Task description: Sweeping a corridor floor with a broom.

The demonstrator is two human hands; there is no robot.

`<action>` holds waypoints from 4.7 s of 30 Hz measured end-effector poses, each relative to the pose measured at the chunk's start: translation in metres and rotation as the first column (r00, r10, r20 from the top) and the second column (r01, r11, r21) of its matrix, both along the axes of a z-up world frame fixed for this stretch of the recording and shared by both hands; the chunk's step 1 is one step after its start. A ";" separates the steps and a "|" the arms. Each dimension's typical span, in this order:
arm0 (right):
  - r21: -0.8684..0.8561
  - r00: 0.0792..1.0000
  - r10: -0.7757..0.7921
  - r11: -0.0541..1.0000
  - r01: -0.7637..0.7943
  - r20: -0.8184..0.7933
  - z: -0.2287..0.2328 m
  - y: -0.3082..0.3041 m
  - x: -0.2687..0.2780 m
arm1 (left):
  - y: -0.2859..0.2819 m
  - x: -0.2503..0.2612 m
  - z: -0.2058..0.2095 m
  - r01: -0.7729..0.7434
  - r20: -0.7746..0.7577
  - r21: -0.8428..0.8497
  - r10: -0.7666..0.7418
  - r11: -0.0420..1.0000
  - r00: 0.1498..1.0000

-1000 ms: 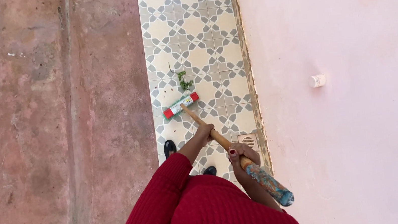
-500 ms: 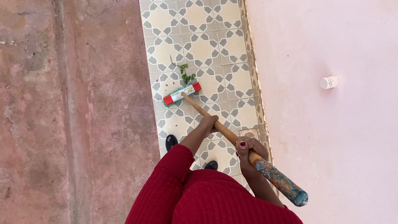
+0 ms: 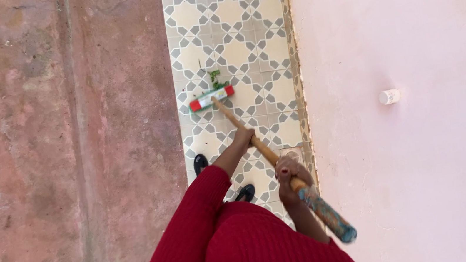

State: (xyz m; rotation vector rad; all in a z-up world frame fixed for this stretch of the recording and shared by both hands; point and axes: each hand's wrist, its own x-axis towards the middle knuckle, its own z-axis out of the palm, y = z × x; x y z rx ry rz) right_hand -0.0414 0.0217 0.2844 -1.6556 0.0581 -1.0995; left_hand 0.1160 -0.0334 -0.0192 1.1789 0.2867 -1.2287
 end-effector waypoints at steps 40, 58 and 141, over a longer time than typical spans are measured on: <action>0.031 0.975 -0.039 0.998 0.046 -0.217 0.037 0.008 0.019 | 0.030 0.033 0.030 0.035 -0.020 -0.095 -0.037 0.995 0.999; 0.046 0.958 -0.077 0.995 0.094 -0.277 -0.014 0.014 0.089 | 0.015 0.121 0.016 -0.109 0.044 -0.046 0.111 0.993 0.993; -0.027 0.877 0.448 0.888 -0.459 -0.174 0.081 -0.157 0.054 | -0.088 -0.004 0.049 -0.421 -0.160 -0.138 0.400 0.896 0.903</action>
